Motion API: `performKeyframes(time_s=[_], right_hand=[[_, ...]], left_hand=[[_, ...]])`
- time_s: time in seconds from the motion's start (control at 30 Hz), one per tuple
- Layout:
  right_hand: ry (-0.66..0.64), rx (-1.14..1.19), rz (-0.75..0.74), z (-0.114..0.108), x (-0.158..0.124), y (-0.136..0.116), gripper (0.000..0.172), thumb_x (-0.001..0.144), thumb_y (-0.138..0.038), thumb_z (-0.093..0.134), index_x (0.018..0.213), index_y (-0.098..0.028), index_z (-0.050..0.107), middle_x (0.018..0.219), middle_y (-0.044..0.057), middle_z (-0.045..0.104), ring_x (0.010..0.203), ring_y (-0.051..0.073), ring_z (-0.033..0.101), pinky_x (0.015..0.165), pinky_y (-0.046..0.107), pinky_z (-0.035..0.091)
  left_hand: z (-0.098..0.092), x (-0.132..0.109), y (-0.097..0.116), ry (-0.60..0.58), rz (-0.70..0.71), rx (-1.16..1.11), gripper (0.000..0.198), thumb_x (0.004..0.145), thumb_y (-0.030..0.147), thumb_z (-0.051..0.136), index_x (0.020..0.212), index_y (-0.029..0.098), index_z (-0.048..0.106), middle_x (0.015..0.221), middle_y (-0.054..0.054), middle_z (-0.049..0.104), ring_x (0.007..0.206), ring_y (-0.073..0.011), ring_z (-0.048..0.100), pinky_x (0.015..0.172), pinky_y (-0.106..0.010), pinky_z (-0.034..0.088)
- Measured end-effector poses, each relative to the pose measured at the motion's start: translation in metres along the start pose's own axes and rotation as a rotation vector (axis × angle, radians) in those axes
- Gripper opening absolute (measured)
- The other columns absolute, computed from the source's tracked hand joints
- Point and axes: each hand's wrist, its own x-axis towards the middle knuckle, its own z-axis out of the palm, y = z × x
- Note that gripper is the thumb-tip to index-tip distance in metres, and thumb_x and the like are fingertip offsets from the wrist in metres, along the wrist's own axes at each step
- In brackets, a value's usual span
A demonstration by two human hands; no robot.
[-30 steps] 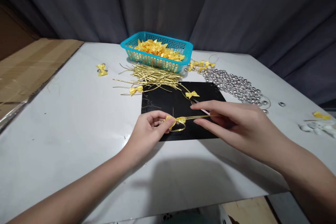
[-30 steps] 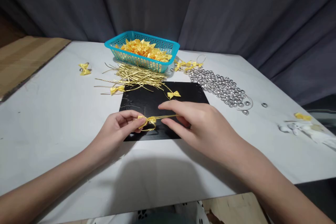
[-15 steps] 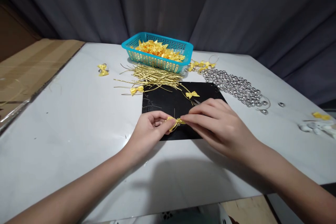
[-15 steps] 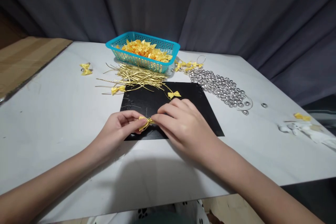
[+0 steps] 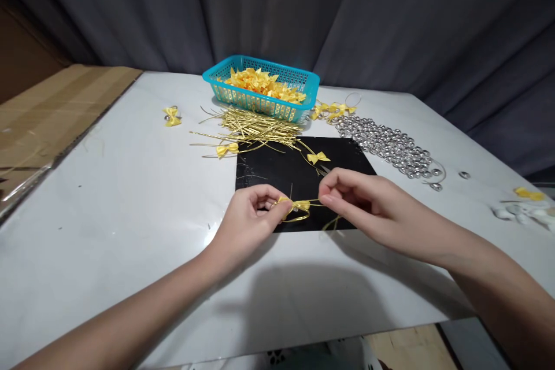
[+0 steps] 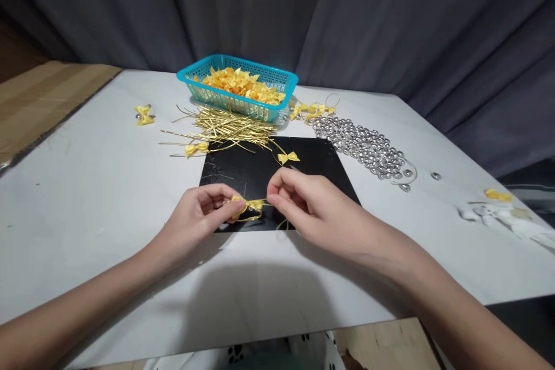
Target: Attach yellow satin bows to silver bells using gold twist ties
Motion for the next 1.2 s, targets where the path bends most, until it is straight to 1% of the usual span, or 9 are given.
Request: performKeyframes(time_s=[0.1,0.27,0.37,0.53,0.63,0.73,0.83,1.03,1.2], right_hand=[[0.0,-0.082,-0.076,-0.004,0.0,-0.001,0.015,0.089,-0.03,0.048,0.081,-0.018,0.055,0.053,-0.006,0.038,0.047,0.006,0.033,0.043,0.017,0.027],[0.092,-0.185,-0.163,-0.009,-0.001,0.001,0.013,0.088,-0.025,0.05,0.08,-0.017,0.057,0.066,-0.003,0.052,0.05,0.004,0.04,0.046,0.016,0.031],[0.148,-0.181,-0.103,-0.008,-0.001,0.005,0.014,0.087,-0.027,0.05,0.081,-0.017,0.057,0.072,0.0,0.055,0.049,0.005,0.041,0.045,0.018,0.033],[0.215,-0.078,0.023,-0.001,0.002,0.008,0.018,0.084,-0.03,0.052,0.093,-0.016,0.058,0.054,-0.004,0.045,0.045,0.007,0.038,0.04,0.019,0.028],[0.12,0.034,0.076,0.004,0.007,0.006,0.028,0.082,-0.033,0.055,0.104,-0.016,0.057,0.048,-0.007,0.036,0.043,0.007,0.032,0.04,0.018,0.025],[-0.089,0.14,0.152,0.008,0.012,0.005,0.027,0.083,-0.038,0.052,0.087,-0.014,0.064,0.047,-0.006,0.035,0.044,0.006,0.027,0.04,0.019,0.021],[-0.124,0.127,0.164,0.006,0.014,0.006,0.029,0.084,-0.04,0.051,0.078,-0.014,0.063,0.05,-0.004,0.039,0.046,0.007,0.029,0.041,0.02,0.022],[-0.207,-0.061,-0.053,-0.011,0.004,0.001,0.024,0.088,-0.034,0.047,0.078,-0.016,0.058,0.053,-0.005,0.039,0.048,0.006,0.031,0.044,0.018,0.025],[-0.122,-0.124,-0.272,-0.014,0.01,-0.004,0.02,0.088,-0.028,0.05,0.078,-0.013,0.059,0.054,-0.005,0.043,0.048,0.004,0.033,0.046,0.017,0.027]], left_hand=[[-0.001,0.0,0.0,0.004,0.009,-0.023,0.014,0.076,0.024,0.06,0.069,0.012,0.06,0.063,0.002,0.056,0.059,-0.0092,0.049,0.058,-0.021,0.037],[-0.001,0.001,0.0,0.005,0.01,-0.005,0.013,0.076,0.022,0.058,0.067,0.013,0.059,0.061,0.002,0.054,0.058,-0.009,0.048,0.057,-0.021,0.037],[0.0,0.0,-0.001,-0.008,0.015,0.022,0.013,0.076,0.023,0.059,0.068,0.013,0.06,0.06,0.002,0.053,0.056,-0.0085,0.047,0.053,-0.02,0.036],[0.002,-0.001,-0.003,-0.007,0.024,0.057,0.014,0.076,0.025,0.058,0.068,0.013,0.059,0.057,0.003,0.05,0.053,-0.008,0.043,0.048,-0.02,0.033],[0.002,-0.002,-0.003,-0.029,0.054,0.092,0.014,0.076,0.026,0.057,0.07,0.014,0.06,0.06,0.002,0.052,0.054,-0.0088,0.043,0.049,-0.021,0.033],[0.003,-0.003,-0.005,-0.056,0.106,0.132,0.014,0.077,0.026,0.056,0.072,0.014,0.061,0.065,-0.001,0.057,0.058,-0.0105,0.047,0.053,-0.022,0.037],[0.003,-0.004,-0.005,-0.057,0.137,0.169,0.014,0.077,0.025,0.056,0.072,0.014,0.061,0.066,-0.002,0.059,0.06,-0.0115,0.05,0.055,-0.023,0.039],[0.004,-0.003,-0.006,-0.061,0.099,0.192,0.014,0.076,0.025,0.056,0.071,0.013,0.061,0.065,-0.002,0.058,0.058,-0.0114,0.049,0.053,-0.023,0.038],[0.004,-0.005,-0.006,-0.181,0.067,0.181,0.012,0.075,0.023,0.056,0.07,0.013,0.06,0.062,0.0,0.054,0.055,-0.0092,0.046,0.05,-0.021,0.035]])
